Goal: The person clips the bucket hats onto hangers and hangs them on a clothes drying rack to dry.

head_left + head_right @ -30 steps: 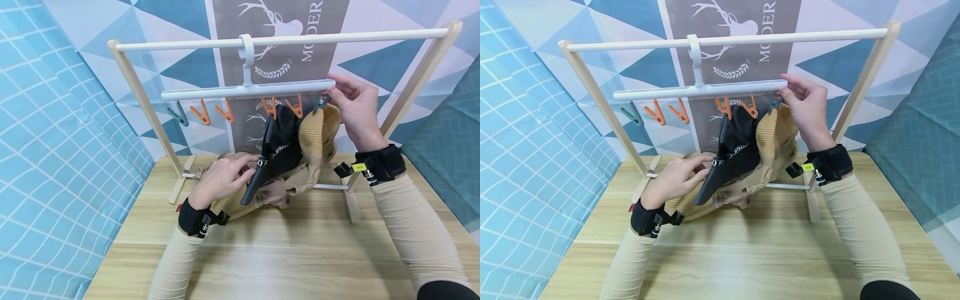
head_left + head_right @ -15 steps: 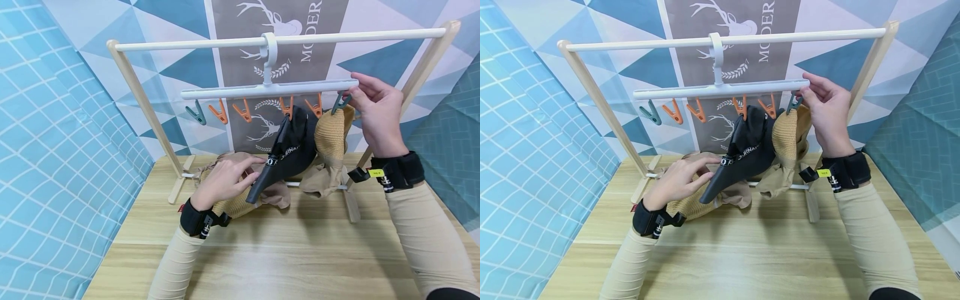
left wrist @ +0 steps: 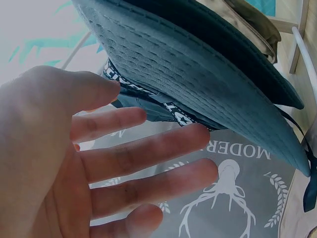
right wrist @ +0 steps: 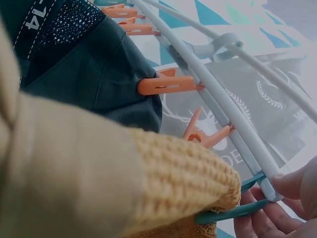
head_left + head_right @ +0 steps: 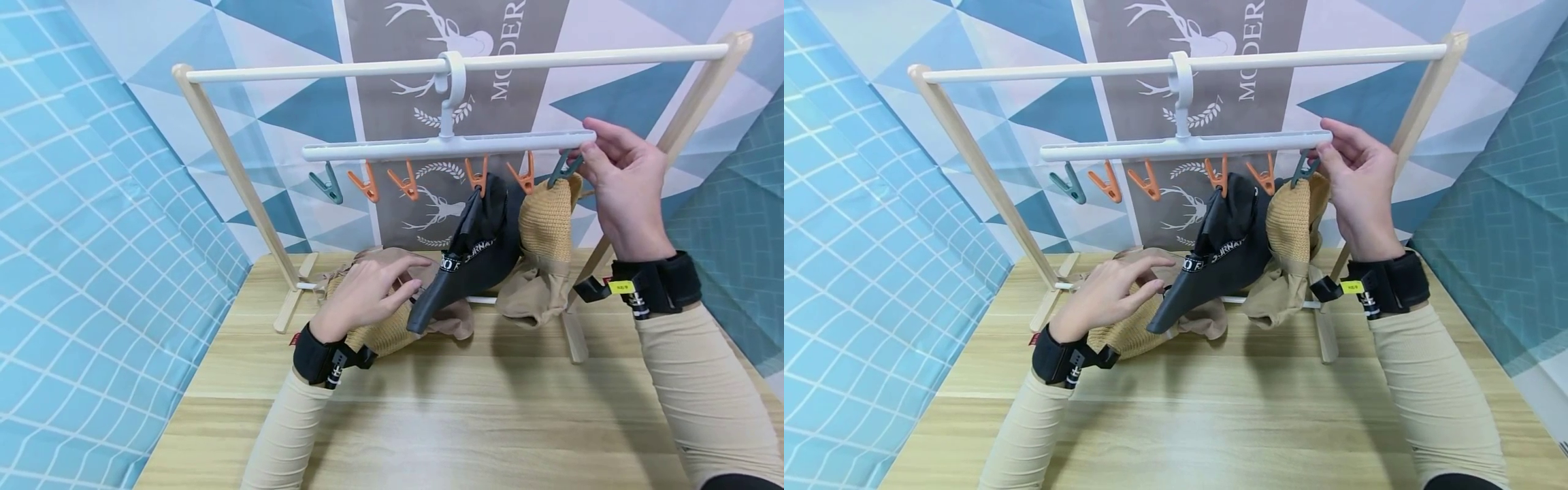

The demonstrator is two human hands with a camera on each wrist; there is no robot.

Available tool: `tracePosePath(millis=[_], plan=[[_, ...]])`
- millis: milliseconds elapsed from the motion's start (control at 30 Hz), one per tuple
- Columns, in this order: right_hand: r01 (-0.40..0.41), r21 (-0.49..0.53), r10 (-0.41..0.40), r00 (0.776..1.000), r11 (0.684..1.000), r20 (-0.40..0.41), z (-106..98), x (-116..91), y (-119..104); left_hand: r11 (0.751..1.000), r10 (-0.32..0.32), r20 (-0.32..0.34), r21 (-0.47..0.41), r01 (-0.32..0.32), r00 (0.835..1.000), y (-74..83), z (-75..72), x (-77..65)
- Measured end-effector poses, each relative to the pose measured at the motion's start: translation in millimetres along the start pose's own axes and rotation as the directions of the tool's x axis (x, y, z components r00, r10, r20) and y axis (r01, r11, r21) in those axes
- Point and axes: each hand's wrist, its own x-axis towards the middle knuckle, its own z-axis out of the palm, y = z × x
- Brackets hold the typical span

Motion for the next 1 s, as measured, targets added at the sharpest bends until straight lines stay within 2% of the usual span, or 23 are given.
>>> tracePosePath(millis=[300, 633, 867, 1000], plan=[[-0.037, -0.003, 0.037, 0.999, 0.999, 0.001, -5.3, -0.3, 8.3, 1.0, -0.009, -0.004, -0.005, 0.009, 1.0, -3.7, -1.5, -0.5], [-0.085, -0.01, 0.085, 0.996, 0.996, 0.029, -9.0, -4.5, 26.5, 0.999, 0.031, -0.008, 0.018, -0.031, 0.999, -4.8, 0.0, -0.6], [-0.115, -0.104, 0.121, 0.992, 0.988, 0.047, -8.8, -9.5, 37.5, 0.998, 0.052, 0.007, 0.036, -0.052, 0.999, -4.4, 3.7, -0.1], [-0.121, -0.109, 0.128, 0.99, 0.987, 0.061, -7.4, -11.7, 41.1, 0.997, 0.056, -0.008, 0.05, -0.055, 0.998, -3.6, 3.9, -0.1]])
